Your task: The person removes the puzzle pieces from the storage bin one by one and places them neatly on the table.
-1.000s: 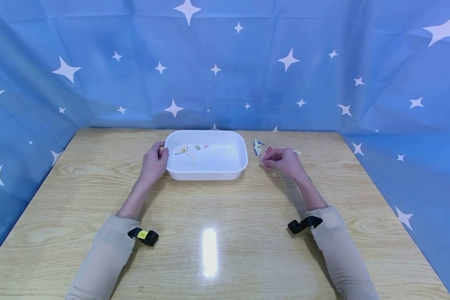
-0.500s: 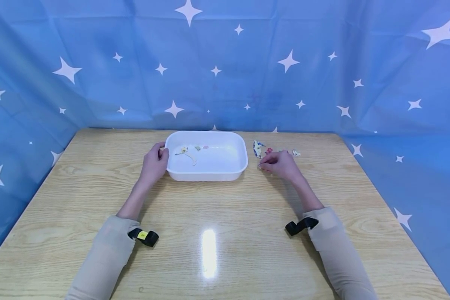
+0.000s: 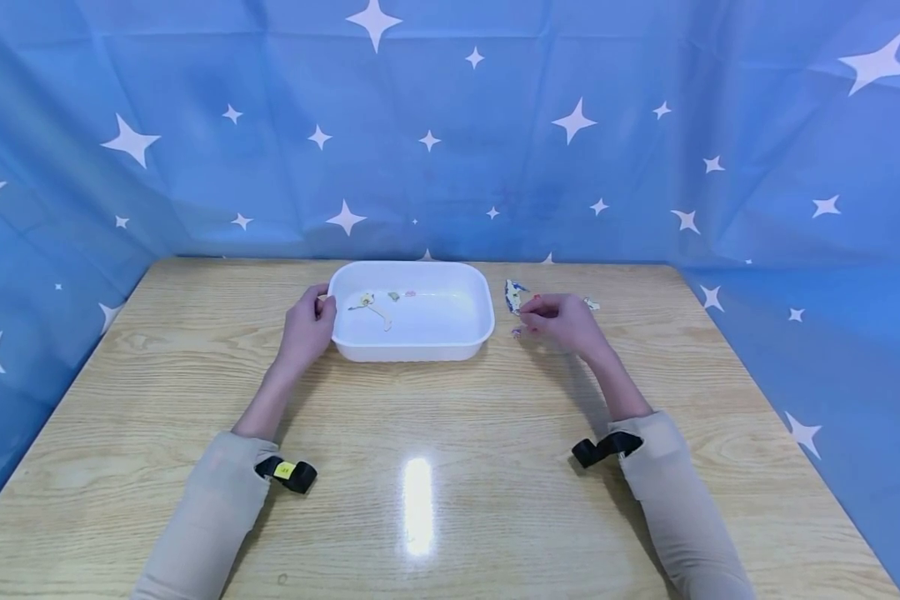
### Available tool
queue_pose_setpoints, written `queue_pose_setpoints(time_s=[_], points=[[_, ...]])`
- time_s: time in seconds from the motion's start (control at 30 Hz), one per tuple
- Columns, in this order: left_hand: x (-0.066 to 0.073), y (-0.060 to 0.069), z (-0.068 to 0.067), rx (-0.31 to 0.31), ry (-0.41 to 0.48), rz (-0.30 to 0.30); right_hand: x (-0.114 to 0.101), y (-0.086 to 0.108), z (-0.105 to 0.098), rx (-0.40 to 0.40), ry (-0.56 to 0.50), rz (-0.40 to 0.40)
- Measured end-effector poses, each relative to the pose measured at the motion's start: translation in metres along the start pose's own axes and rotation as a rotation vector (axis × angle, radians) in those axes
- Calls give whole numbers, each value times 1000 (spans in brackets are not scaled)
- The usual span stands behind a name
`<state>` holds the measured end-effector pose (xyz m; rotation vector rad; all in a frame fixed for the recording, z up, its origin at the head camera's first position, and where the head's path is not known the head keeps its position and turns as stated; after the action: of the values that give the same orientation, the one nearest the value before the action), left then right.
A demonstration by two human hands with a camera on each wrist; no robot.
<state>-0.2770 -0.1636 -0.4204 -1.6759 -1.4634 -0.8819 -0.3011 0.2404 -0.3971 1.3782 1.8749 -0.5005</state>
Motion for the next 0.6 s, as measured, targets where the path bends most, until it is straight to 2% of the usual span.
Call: queue_pose_setpoints(time_s=[0.17,0.6], points=[[1,1,0,2,-3,2,-16,1,1,-10,-54,-87],[3,1,0,3,-5,2,-45,-12,10,26,-137,-200]])
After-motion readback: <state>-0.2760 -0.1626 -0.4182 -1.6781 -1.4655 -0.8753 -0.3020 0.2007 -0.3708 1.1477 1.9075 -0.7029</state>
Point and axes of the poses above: each hand's wrist, its own y-axis away from the middle knuckle, its own z-axis out of the palm, x = y × z, the point moved 3 cm from there along -y, towards the middle knuckle, and after that the axes turned 10 degrees about -x, right-handed, at the moved point
